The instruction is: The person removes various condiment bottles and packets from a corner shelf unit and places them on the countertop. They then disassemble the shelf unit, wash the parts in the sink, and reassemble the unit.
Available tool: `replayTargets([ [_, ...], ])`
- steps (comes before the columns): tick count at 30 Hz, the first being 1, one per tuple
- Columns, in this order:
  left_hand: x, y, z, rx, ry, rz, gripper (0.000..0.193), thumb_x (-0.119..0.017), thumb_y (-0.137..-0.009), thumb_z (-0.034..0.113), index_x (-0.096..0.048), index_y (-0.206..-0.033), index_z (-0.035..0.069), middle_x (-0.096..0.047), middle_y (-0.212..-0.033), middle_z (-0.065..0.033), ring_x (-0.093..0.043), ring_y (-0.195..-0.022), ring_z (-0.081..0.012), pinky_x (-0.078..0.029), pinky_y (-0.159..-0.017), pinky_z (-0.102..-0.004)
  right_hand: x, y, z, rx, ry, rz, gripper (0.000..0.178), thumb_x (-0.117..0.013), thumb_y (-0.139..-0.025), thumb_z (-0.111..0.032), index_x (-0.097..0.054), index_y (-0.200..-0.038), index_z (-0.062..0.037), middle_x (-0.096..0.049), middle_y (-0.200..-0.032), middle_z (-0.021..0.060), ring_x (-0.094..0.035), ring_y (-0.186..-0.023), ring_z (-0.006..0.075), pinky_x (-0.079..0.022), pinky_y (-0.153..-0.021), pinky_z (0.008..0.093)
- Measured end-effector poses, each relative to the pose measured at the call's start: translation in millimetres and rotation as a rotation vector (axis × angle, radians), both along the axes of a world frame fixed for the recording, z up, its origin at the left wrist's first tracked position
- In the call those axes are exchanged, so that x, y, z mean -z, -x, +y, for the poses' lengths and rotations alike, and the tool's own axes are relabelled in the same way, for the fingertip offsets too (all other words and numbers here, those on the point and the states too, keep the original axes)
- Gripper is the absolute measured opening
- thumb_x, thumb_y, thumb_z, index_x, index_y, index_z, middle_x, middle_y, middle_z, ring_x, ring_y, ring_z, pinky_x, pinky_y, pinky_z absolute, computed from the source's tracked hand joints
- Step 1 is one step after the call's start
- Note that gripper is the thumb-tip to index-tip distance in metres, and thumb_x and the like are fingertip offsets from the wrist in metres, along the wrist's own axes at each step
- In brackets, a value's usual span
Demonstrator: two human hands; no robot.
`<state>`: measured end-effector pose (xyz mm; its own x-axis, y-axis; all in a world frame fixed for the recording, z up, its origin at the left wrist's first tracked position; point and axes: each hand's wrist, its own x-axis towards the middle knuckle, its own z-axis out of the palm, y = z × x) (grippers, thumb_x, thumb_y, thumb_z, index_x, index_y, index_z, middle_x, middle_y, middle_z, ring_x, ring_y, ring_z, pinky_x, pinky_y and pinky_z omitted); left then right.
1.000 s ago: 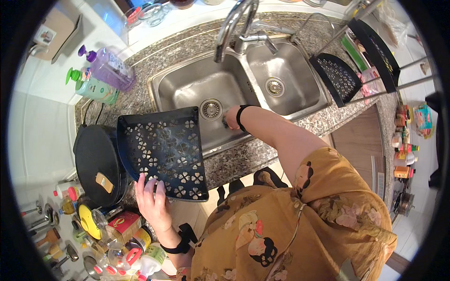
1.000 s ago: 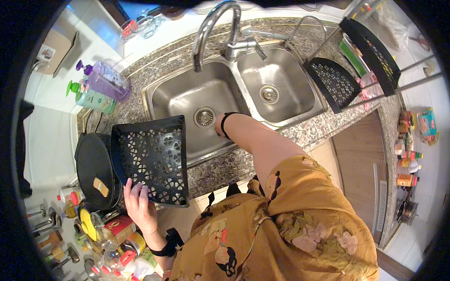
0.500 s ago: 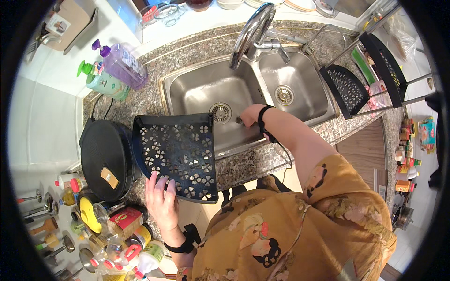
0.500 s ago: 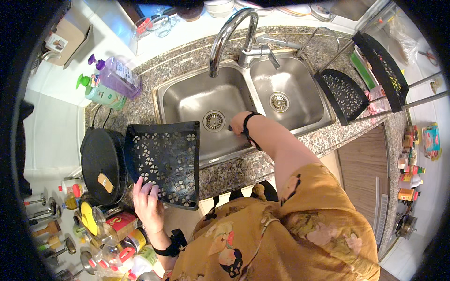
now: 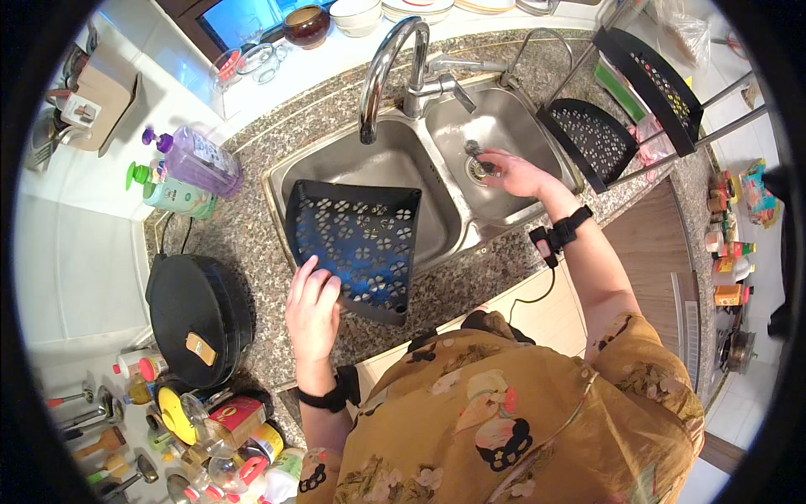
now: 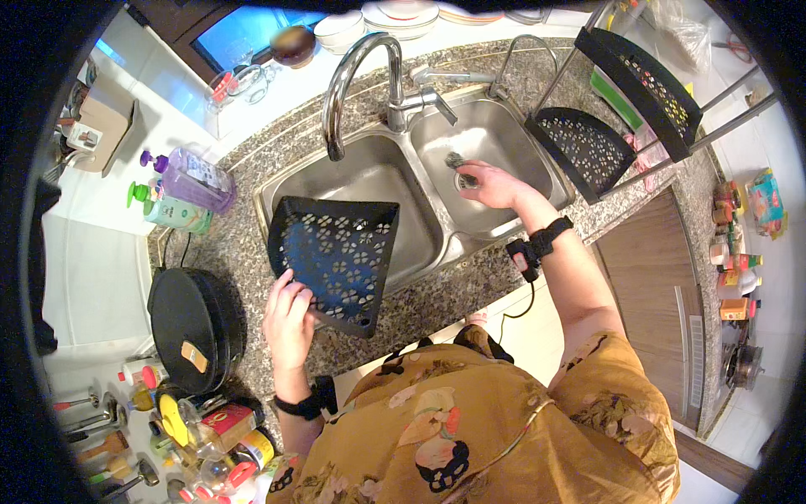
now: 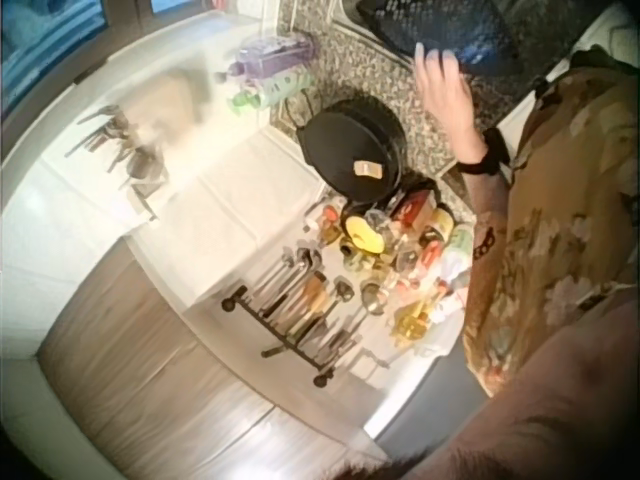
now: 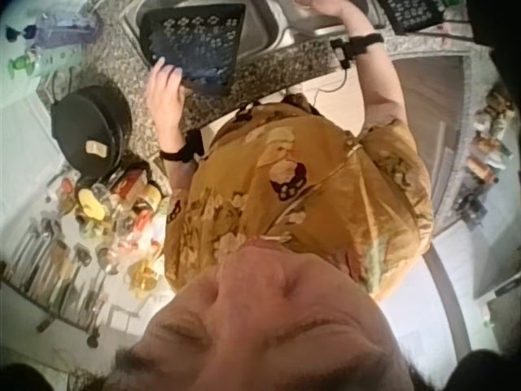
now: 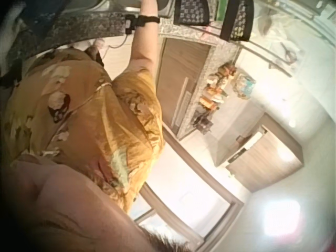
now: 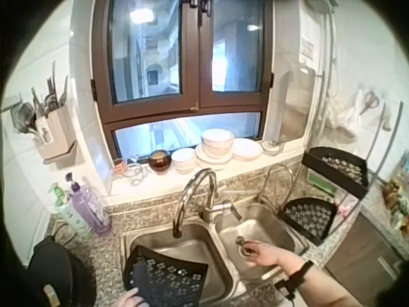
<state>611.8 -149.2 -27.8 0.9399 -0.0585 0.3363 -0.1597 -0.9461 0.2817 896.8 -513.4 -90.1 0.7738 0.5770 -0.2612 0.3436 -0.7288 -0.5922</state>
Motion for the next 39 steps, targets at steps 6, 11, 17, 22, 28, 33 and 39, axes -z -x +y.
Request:
replayTargets([
  [6,15,-46,-5,0.041,-0.082,0.118,0.038,-0.082,-0.060,0.008,-0.058,-0.090,0.008,-0.061,-0.093,-0.0073,-0.061,-0.097,-0.0285,-0.055,-0.080,-0.0384,-1,47,-19,-0.037,0.132,0.058,0.057,-0.067,-0.091,-0.037,-0.056,-0.140,-0.0117,-0.042,-0.154,0.0205,-0.046,-0.138,0.0364,-0.037,-0.115,0.0408],
  [11,37,-88,11,0.202,-0.249,0.211,0.033,-0.078,-0.061,0.006,-0.059,-0.088,0.010,-0.060,-0.090,-0.0061,-0.060,-0.095,-0.0268,-0.054,-0.085,-0.0374,-9,84,-38,-0.023,0.120,0.091,0.052,-0.069,-0.091,-0.034,-0.057,-0.138,-0.0144,-0.044,-0.153,0.0170,-0.049,-0.135,0.0366,-0.041,-0.111,0.0411],
  [17,63,-126,32,0.399,-0.369,0.234,0.039,-0.076,-0.061,0.003,-0.061,-0.096,0.009,-0.061,-0.097,-0.0090,-0.059,-0.103,-0.0293,-0.052,-0.090,-0.0391,-19,114,-73,0.029,0.120,0.064,0.049,-0.065,-0.093,-0.034,-0.058,-0.138,-0.0132,-0.056,-0.141,0.0170,-0.054,-0.129,0.0363,-0.042,-0.110,0.0422],
  [22,95,-129,35,0.304,-0.309,0.269,0.047,-0.077,-0.063,-0.003,-0.060,-0.105,0.005,-0.060,-0.118,-0.0162,-0.053,-0.126,-0.0346,-0.050,-0.100,-0.0415,-11,129,-86,0.053,0.097,-0.006,0.044,-0.066,-0.091,-0.032,-0.062,-0.131,-0.0138,-0.060,-0.135,0.0155,-0.057,-0.124,0.0361,-0.047,-0.105,0.0441],
  [28,138,-124,55,0.298,-0.445,0.433,0.043,-0.065,-0.084,0.005,-0.062,-0.127,0.010,-0.055,-0.138,-0.0129,-0.039,-0.143,-0.0349,-0.043,-0.110,-0.0439,-21,141,-116,0.099,0.073,-0.095,0.043,-0.067,-0.090,-0.031,-0.064,-0.128,-0.0137,-0.065,-0.128,0.0142,-0.061,-0.116,0.0363,-0.049,-0.100,0.0453],
  [33,71,-118,13,0.260,-0.243,0.498,0.046,-0.076,-0.076,0.005,-0.066,-0.121,0.010,-0.064,-0.123,-0.0146,-0.053,-0.127,-0.0359,-0.045,-0.106,-0.0434,-67,133,-156,0.313,-0.117,-0.303,0.035,-0.065,-0.092,-0.029,-0.066,-0.122,-0.0110,-0.068,-0.118,0.0143,-0.065,-0.108,0.0354,-0.052,-0.093,0.0448],
  [39,11,-120,-90,0.302,0.040,0.492,0.041,-0.075,-0.086,0.017,-0.064,-0.124,0.009,-0.068,-0.112,-0.0155,-0.065,-0.097,-0.0375,-0.053,-0.083,-0.0446,-119,118,-201,0.669,-0.443,-0.623,0.020,-0.064,-0.096,-0.022,-0.070,-0.101,-0.0042,-0.068,-0.093,0.0137,-0.067,-0.087,0.0317,-0.053,-0.076,0.0393],
])
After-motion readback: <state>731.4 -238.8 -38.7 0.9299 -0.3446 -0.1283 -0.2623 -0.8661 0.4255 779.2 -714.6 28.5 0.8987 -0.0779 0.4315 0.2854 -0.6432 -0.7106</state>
